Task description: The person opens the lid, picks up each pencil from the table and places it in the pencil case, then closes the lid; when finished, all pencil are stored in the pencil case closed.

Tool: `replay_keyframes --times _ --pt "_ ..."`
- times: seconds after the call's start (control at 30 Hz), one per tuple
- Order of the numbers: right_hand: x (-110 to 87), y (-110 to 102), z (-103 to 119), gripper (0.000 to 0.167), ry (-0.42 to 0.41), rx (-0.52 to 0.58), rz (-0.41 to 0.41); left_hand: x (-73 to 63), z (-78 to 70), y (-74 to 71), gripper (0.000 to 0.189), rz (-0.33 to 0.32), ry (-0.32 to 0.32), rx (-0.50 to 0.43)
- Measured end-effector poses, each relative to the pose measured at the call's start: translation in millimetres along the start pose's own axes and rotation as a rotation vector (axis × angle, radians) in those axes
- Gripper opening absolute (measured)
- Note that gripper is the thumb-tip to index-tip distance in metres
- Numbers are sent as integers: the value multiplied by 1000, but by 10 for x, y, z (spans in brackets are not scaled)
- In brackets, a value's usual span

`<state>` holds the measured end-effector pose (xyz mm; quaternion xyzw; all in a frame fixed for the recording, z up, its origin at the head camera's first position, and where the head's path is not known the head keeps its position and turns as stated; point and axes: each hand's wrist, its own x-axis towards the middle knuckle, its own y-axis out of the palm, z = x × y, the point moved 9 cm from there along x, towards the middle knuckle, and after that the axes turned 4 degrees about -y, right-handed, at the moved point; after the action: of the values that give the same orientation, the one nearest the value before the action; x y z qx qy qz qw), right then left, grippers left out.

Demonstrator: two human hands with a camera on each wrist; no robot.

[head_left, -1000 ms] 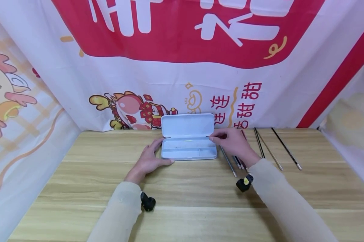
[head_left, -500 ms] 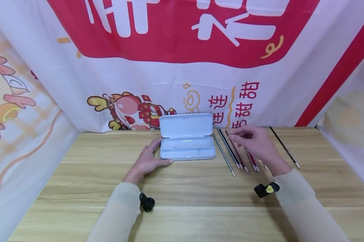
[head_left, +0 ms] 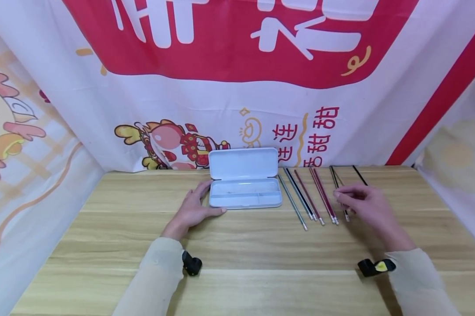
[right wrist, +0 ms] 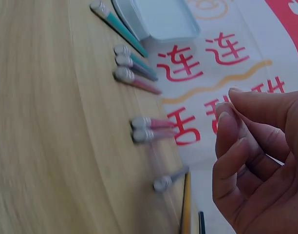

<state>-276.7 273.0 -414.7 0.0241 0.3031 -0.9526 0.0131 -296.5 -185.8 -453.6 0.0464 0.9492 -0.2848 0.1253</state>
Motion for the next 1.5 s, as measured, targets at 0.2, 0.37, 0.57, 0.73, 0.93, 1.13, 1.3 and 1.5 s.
replay_keyframes --times 0.2,0.37,0.57,0.73,0.93,1.13,1.3,1.5 --pt "-36 -239 -199 56 9 44 -42 10 11 5 99 1 -1 38" --pt "-69 -453 -354 53 25 62 -91 7 12 1 99 -1 -4 66" --pt "-122 -658 -565 52 44 12 -144 -14 -22 -5 100 -3 3 75" --pt "-174 -741 -787 40 73 43 -156 -20 -44 -3 100 -4 17 77" --pt "-222 -844 -977 11 150 147 -206 0 -26 -11 99 -8 22 87" --pt "-218 -905 -1071 8 178 162 -237 -2 -12 -11 100 -7 18 97" --pt "-212 -900 -1119 12 193 195 -229 -17 -23 -9 100 0 25 87" --pt "-204 -873 -1167 6 222 287 -224 -9 -36 -10 100 -4 30 82"
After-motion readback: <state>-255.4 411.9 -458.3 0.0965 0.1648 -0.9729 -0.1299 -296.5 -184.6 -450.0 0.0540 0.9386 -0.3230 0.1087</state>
